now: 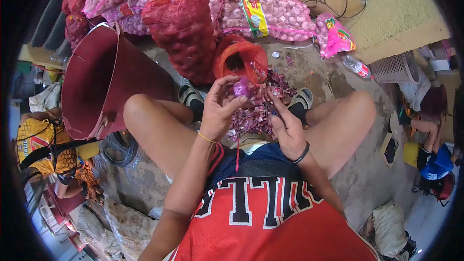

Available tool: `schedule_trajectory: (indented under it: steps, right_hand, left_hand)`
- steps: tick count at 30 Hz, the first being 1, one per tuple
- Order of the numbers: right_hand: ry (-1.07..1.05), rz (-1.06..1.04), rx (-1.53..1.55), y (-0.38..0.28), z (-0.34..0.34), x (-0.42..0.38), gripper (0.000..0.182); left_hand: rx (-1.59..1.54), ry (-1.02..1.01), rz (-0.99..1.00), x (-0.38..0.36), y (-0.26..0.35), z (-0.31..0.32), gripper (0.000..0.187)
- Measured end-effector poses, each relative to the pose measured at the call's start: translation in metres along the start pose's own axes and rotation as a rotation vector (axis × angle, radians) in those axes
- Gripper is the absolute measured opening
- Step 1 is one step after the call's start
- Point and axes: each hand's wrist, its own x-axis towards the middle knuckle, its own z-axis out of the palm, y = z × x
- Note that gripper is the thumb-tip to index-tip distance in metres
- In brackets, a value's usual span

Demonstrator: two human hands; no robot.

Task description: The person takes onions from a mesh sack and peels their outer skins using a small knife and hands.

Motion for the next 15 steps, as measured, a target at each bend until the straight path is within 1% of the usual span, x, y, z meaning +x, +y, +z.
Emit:
schedule_trajectory:
  steps: [2, 3, 5, 7, 10, 12, 13, 15]
  right_hand:
    - [0.026, -0.002, 0.07, -0.004, 0.004, -0.001, 0.06]
    - [0.016, 0.041, 0.127, -0.014, 0.004, -0.001, 0.063]
    - [0.006, 0.021, 0.167, -0.019, 0.007, 0.0, 0.069]
    - [0.004, -0.101, 0.137, -0.015, 0.01, 0.004, 0.074]
    - [0.01, -0.137, 0.068, -0.021, 0.01, 0.0, 0.076]
    - [0.006, -0.17, -0.037, -0.021, 0.009, -0.004, 0.077]
    - [0.008, -0.187, -0.091, -0.021, 0.008, -0.006, 0.078]
    - [-0.008, -0.163, -0.096, -0.024, 0.008, -0.012, 0.079]
  left_hand:
    - [0.053, -0.032, 0.043, -0.002, -0.008, -0.003, 0.053]
    - [0.06, -0.044, 0.041, -0.004, -0.008, 0.0, 0.054]
    - [0.073, -0.073, 0.038, -0.012, -0.006, 0.01, 0.056]
    - [0.094, -0.08, 0.039, -0.018, -0.008, 0.013, 0.057]
    - [0.137, -0.086, 0.09, -0.026, -0.012, 0.012, 0.056]
    - [0.17, -0.091, 0.122, -0.032, -0.01, 0.013, 0.055]
    - [0.136, -0.088, 0.102, -0.035, -0.008, 0.014, 0.055]
    - [0.067, -0.084, 0.061, -0.044, -0.004, 0.015, 0.055]
